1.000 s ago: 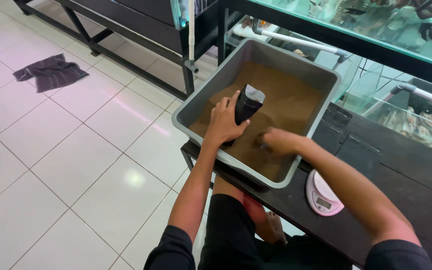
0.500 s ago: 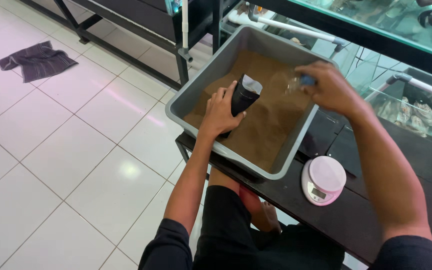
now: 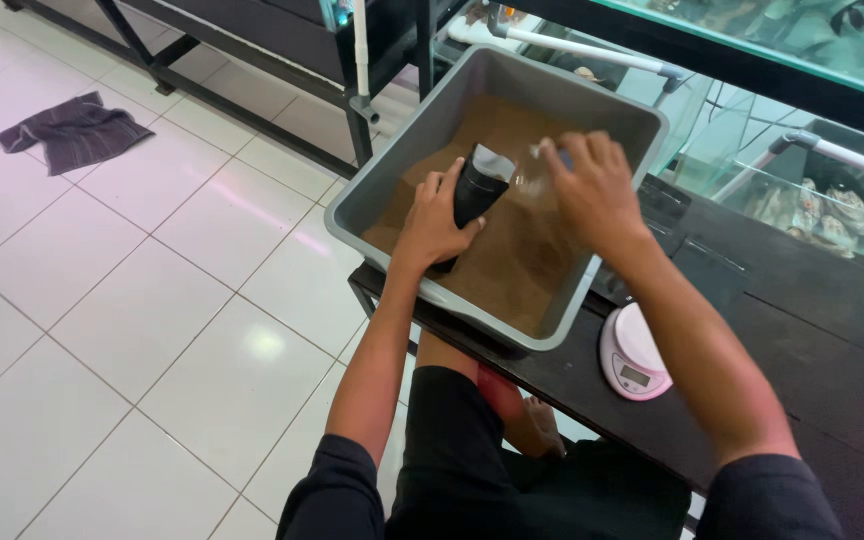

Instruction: The person fills a black pouch with sand from a large bin using a plastic cup, weighs the pouch on a digital scale, and seals the pouch by hand.

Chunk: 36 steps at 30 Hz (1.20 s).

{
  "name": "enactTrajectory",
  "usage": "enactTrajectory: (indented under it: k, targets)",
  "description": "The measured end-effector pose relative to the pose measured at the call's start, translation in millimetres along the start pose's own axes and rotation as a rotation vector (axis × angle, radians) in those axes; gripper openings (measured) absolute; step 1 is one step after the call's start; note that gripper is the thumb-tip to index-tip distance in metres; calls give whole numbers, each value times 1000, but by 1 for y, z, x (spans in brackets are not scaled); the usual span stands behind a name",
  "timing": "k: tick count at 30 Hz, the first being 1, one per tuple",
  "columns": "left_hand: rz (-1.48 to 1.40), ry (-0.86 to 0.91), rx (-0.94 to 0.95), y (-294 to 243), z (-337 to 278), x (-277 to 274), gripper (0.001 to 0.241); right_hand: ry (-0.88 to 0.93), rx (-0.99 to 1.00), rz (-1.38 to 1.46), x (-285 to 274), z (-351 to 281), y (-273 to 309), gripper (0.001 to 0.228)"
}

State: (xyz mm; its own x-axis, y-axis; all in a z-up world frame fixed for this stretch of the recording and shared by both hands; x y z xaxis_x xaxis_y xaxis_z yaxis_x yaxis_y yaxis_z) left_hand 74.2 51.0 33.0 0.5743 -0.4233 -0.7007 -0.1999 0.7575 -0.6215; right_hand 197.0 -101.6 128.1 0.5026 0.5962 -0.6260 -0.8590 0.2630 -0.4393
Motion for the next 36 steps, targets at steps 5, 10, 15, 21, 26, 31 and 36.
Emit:
enactTrajectory:
  k: [5, 10, 15, 21, 26, 31, 36]
  targets:
    - [-20, -31, 8, 2, 0, 0, 106, 450, 75, 247, 91, -58, 31, 60]
    - [-75, -52, 26, 5, 2, 1, 108, 607, 184, 700, 54, -60, 60, 63]
    - [-131, -199, 278, -20, -3, -15, 101, 332, 300, 755, 22, -73, 56, 39]
    - [-278, -374, 288, -21, -16, -13, 82, 144, 439, 907, 0, -95, 55, 54]
    - [-402, -422, 322, -134, -26, -11, 63, -64, 551, 1195, -30, -120, 45, 90]
    - [-612, -395, 301, -225, -38, 35, 62, -281, 655, 1124, -50, -201, 2, 94]
    - [-690, -180, 469, -310, -75, 124, 121, -230, 828, 1023, -22, -374, -29, 104]
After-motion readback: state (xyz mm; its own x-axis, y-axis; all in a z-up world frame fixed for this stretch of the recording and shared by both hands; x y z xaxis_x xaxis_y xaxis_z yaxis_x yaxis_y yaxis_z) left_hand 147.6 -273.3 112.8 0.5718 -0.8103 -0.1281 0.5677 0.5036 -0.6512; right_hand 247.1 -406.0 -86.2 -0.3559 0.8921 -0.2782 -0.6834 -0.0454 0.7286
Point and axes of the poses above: each hand's wrist, its own z-axis towards the middle knuckle, its own x-axis out of the palm, y = z × x, the point moved 10 cm from there along z, towards the middle knuckle, and after that the axes turned 3 degrees about x, right-handed, at the moved point
